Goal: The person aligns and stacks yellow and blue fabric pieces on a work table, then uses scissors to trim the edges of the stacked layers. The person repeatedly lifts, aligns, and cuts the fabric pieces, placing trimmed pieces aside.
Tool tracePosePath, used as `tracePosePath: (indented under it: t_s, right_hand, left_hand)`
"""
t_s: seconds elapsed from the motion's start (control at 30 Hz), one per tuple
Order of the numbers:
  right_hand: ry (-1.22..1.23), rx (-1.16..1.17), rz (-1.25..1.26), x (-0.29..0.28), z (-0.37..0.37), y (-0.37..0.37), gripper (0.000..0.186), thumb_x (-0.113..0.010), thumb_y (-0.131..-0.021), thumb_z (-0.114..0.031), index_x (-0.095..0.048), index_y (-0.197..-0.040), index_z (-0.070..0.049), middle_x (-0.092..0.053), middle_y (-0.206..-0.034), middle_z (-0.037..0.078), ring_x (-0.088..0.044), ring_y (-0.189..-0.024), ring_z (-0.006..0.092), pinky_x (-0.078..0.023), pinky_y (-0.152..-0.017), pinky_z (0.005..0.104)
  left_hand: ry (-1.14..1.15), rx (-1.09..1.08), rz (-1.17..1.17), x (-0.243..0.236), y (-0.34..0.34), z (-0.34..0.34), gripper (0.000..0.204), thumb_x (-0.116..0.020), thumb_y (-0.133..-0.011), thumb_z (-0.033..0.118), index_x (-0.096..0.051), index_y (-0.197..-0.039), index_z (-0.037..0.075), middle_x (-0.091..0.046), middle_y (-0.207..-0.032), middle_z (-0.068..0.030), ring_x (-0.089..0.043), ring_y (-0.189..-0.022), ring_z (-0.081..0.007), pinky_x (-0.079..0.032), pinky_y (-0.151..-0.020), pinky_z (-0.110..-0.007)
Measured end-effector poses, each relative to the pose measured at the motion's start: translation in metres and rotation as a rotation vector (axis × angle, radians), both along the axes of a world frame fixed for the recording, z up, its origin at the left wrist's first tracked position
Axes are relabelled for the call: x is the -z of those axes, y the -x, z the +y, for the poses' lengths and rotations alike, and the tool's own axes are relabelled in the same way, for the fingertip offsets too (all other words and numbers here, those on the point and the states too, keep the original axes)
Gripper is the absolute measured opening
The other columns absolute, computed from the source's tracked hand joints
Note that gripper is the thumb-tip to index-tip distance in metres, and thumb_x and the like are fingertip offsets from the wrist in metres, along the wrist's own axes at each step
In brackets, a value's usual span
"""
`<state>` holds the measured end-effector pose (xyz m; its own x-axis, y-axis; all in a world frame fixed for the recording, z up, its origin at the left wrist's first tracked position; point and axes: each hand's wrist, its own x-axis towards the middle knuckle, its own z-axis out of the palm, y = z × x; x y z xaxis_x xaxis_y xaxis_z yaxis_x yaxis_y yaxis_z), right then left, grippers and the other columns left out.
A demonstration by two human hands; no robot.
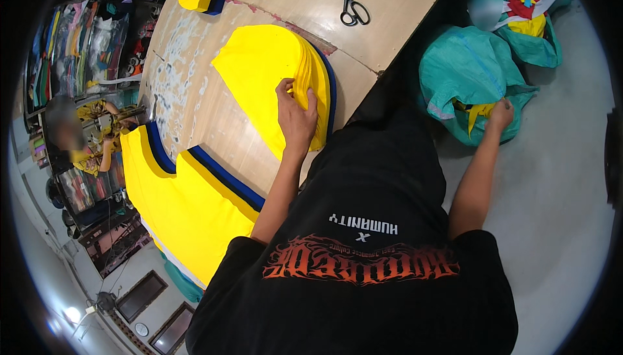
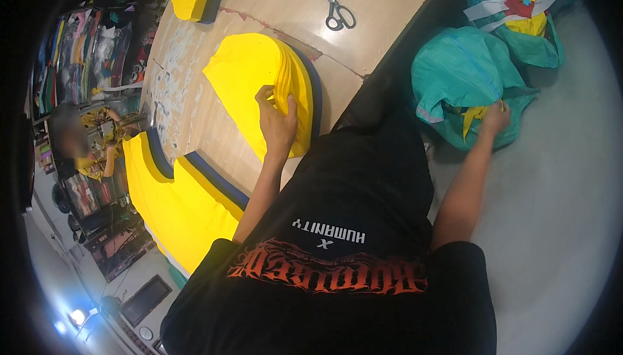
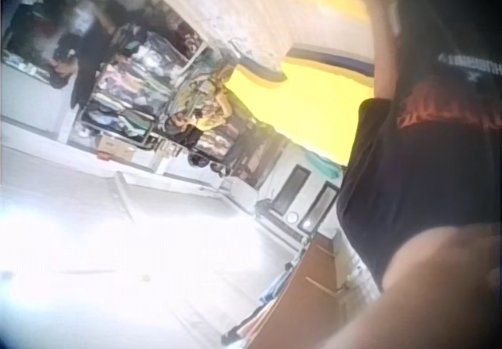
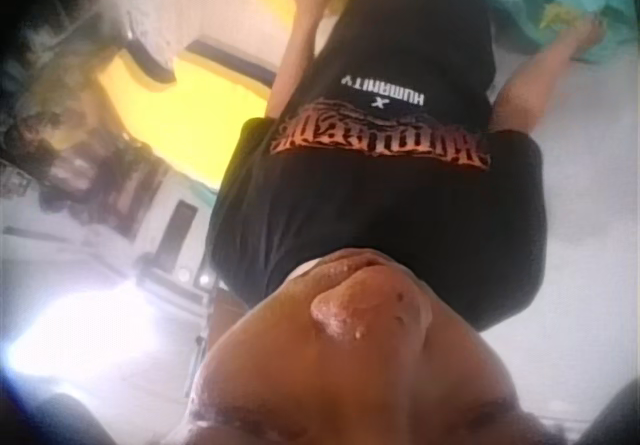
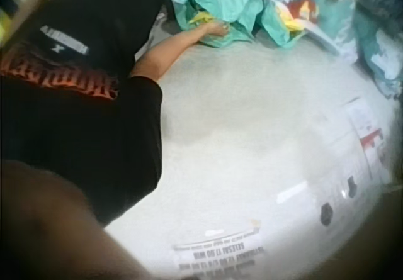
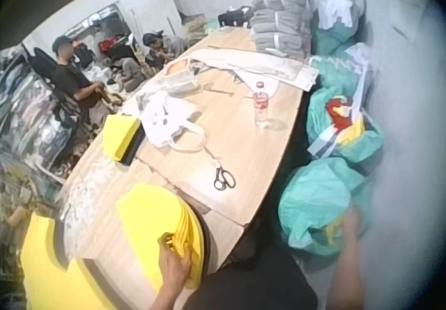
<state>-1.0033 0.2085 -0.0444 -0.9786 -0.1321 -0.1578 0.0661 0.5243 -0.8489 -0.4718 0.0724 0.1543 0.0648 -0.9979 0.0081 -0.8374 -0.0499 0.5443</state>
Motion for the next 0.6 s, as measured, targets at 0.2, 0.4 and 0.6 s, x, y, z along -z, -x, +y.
tracePosePath:
  t_s: [0.2, 0.4, 0.6]
  right_hand:
    - [0.223, -0.452, 0.346, -0.109, -0.078, -0.169, 0.023, -0.059, -0.098, 0.0, -0.073, -0.115, -0.004, -0.074, -0.111, 0.012, -0.072, -0.094, 0.0272, -0.056, -0.085, 0.0411]
    - [-0.045, -1.319, 0.024, -0.161, -0.132, -0.284, 0.024, -0.062, -0.105, -0.017, -0.073, -0.125, -0.008, -0.078, -0.104, 0.018, -0.076, -0.092, 0.0357, -0.06, -0.088, 0.0415]
    - [0.046, -1.513, -0.237, -0.187, -0.166, -0.335, 0.027, -0.062, -0.105, -0.016, -0.073, -0.127, -0.007, -0.078, -0.103, 0.018, -0.076, -0.089, 0.0317, -0.06, -0.085, 0.0418]
  left_hand:
    - [0.21, 0.116, -0.166, 0.017, -0.001, -0.002, 0.062, -0.068, -0.106, 0.028, -0.046, -0.159, 0.005, -0.054, -0.159, -0.0259, -0.051, -0.149, -0.0421, -0.038, -0.127, -0.05]
    - [0.163, 0.254, -0.179, 0.035, -0.007, -0.007, 0.055, -0.058, -0.112, 0.027, -0.048, -0.161, 0.004, -0.051, -0.165, -0.0248, -0.044, -0.156, -0.042, -0.032, -0.131, -0.051]
    - [0.034, 0.012, 0.143, 0.019, -0.003, 0.004, 0.043, -0.054, -0.114, 0.022, -0.056, -0.154, 0.006, -0.059, -0.156, -0.0257, -0.06, -0.141, -0.0454, -0.044, -0.122, -0.052]
